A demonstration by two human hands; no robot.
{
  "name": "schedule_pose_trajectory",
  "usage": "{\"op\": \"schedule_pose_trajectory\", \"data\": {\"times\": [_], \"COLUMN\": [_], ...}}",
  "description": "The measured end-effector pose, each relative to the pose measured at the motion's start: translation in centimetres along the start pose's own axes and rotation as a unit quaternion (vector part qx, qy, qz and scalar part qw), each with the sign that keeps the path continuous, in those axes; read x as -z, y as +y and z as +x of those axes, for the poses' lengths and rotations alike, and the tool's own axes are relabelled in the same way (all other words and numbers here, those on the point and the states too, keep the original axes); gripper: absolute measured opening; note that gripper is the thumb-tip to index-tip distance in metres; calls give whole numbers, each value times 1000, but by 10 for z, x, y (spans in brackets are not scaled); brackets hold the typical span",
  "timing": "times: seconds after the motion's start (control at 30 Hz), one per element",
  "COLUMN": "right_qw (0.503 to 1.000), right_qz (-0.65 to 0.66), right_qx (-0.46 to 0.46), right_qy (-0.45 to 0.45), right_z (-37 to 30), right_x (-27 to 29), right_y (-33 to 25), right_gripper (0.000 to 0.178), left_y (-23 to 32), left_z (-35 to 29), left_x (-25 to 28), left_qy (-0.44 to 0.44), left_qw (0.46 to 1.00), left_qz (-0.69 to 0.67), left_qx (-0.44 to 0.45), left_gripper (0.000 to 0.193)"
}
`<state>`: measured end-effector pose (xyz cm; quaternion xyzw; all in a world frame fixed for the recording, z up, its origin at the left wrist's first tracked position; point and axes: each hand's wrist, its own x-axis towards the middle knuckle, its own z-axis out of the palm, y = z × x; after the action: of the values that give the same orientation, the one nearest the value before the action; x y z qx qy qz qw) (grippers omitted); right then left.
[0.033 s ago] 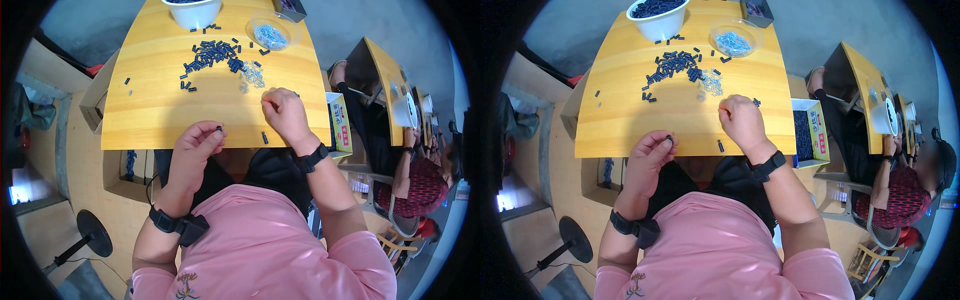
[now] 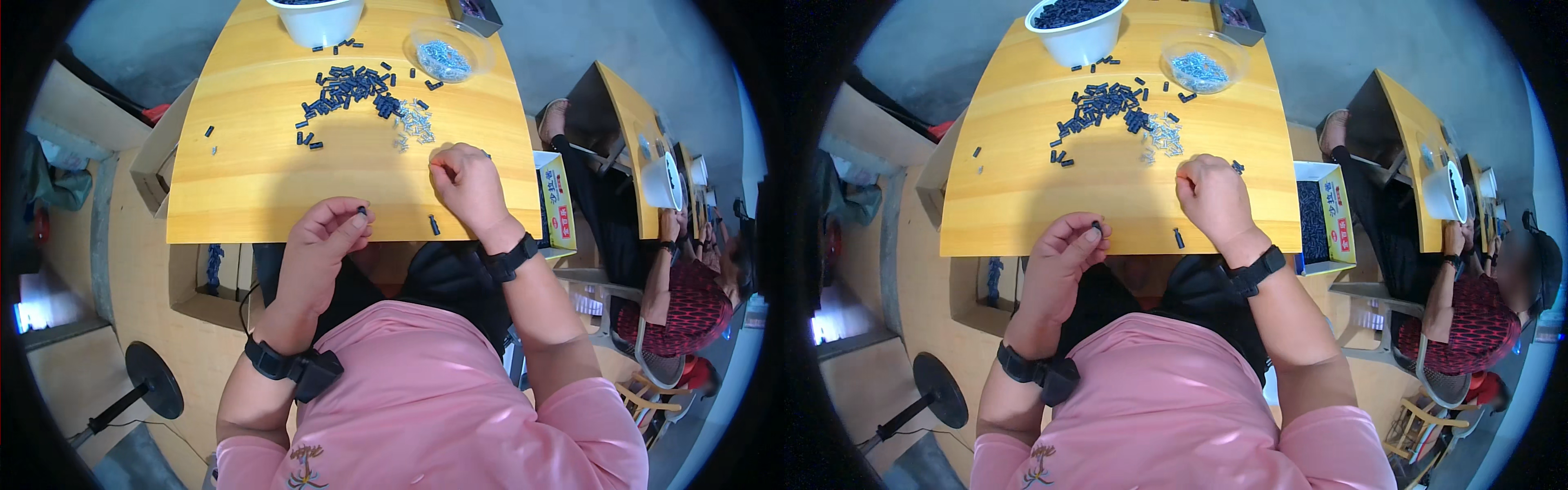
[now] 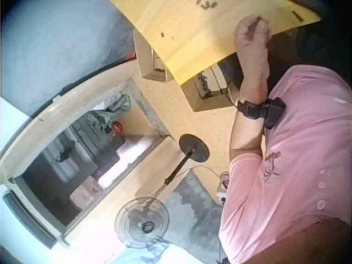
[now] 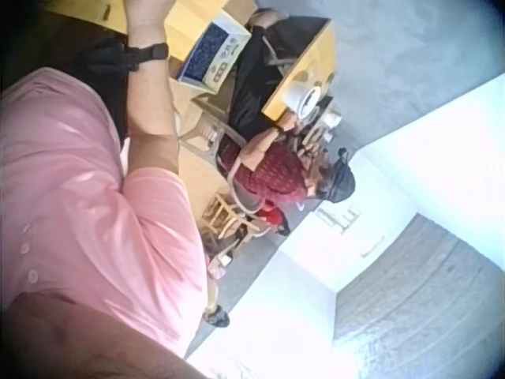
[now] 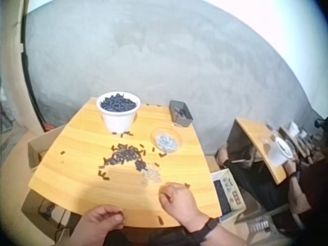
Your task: Assembling small plastic and metal components at a workbench.
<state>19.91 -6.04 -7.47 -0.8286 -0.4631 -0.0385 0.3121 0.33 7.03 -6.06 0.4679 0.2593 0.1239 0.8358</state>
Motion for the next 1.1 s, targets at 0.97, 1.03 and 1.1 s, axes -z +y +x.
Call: {"op": "schedule_pose_trajectory", "data": {"times": [0.97,1.03,1.1], "right_qw": [974,969,967], "right_qz": [89,71,68], "right_qx": [127,155,167], "right_qy": [-163,-180,-181], "right_z": [-23,-24,-21], "right_x": [56,56,56], "right_y": [-95,-96,-95], "right_gripper": [23,25,21], "left_y": [-1,-2,-2], "left_z": [-13,-14,-16], "left_x": [-15,-15,-15], "left_qy": [-74,-75,-73], "left_qw": [992,991,985], "left_qz": [94,106,141], "left_qx": [-34,-40,-65], "left_gripper": [15,13,11]}}
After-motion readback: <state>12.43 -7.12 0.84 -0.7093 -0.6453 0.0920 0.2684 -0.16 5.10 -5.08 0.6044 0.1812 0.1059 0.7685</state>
